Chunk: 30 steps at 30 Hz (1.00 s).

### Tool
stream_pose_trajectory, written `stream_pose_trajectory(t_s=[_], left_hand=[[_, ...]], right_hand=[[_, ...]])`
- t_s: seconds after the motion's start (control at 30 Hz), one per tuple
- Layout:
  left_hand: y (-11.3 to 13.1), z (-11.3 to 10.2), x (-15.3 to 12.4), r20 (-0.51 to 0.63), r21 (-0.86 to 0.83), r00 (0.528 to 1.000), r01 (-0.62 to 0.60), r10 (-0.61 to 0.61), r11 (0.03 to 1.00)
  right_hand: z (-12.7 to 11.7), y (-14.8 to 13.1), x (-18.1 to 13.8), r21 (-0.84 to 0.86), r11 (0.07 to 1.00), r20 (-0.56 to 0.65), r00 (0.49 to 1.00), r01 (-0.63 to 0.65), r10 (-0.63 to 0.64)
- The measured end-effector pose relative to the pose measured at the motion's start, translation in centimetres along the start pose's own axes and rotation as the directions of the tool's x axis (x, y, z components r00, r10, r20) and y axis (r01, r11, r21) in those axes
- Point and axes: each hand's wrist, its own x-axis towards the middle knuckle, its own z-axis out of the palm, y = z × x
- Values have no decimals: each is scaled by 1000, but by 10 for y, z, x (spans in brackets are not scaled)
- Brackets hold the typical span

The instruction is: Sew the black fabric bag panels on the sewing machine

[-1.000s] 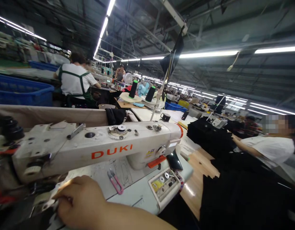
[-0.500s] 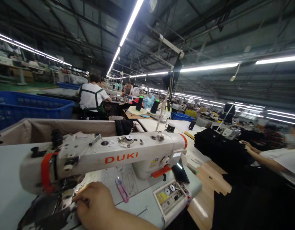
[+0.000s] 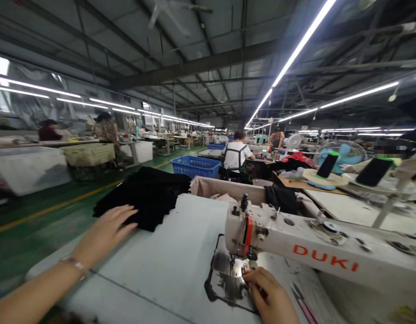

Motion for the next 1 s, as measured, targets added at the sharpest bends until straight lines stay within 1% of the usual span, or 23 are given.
stream_pose_trajectory(t_s=[0.07, 0.13, 0.17, 0.23, 0.33, 0.43, 0.5, 0.6, 0.67, 0.7, 0.77, 0.83, 0.9, 0.93, 0.97, 1.0], left_hand=[[-1, 20, 20, 69, 8, 997, -45, 44, 999], [3, 40, 40, 116, 22, 992, -54, 51, 998], [5, 47, 47, 131, 32, 990, -47, 43, 998], [8, 54, 56, 148, 59, 989, -27, 18, 998], [10, 52, 58, 181, 80, 984, -16, 2, 997], [11, 46, 59, 226, 58, 974, -4, -9, 998], [11, 43, 63, 251, 39, 967, 32, -40, 999], [12, 38, 78, 283, 32, 953, 103, -107, 994], [17, 30, 91, 279, 31, 950, 138, -141, 990], [21, 24, 98, 259, 30, 954, 150, -152, 988], [35, 3, 108, 177, 21, 973, 150, -151, 988], [59, -23, 106, 78, 1, 992, 101, -101, 995], [93, -49, 86, 47, -43, 999, -2, 4, 999], [112, -59, 68, 72, -77, 995, -60, 66, 995], [132, -65, 45, 117, -119, 985, -113, 127, 986], [150, -67, 18, 207, -188, 955, -173, 211, 967]], right_hand=[[-1, 3, -1, -9, 1000, 21, 1000, 7, -7], [-1, 5, 0, -15, 1000, 39, 999, 6, -6], [-1, 6, 0, -16, 1000, 41, 999, 4, -3], [0, 7, 2, -13, 1000, 45, 999, 0, 1], [1, 10, 3, -10, 1000, 60, 998, -14, 14], [2, 12, 4, -12, 999, 74, 997, -34, 35], [2, 11, 4, -9, 999, 85, 996, -38, 39], [1, 6, 3, -9, 999, 84, 996, -40, 40], [1, 3, 3, -9, 999, 74, 996, -43, 43], [1, 2, 2, -8, 999, 73, 996, -43, 43], [1, 2, 3, -11, 999, 72, 997, -39, 40], [-1, 3, 4, -28, 999, 36, 999, -25, 26], [-5, -1, 4, -49, 999, -28, 1000, 4, -6], [-7, -6, 3, -55, 998, -54, 998, 25, -28], [-8, -14, 2, -56, 997, -63, 997, 49, -53], [-8, -24, -1, -53, 996, -48, 996, 75, -77]])
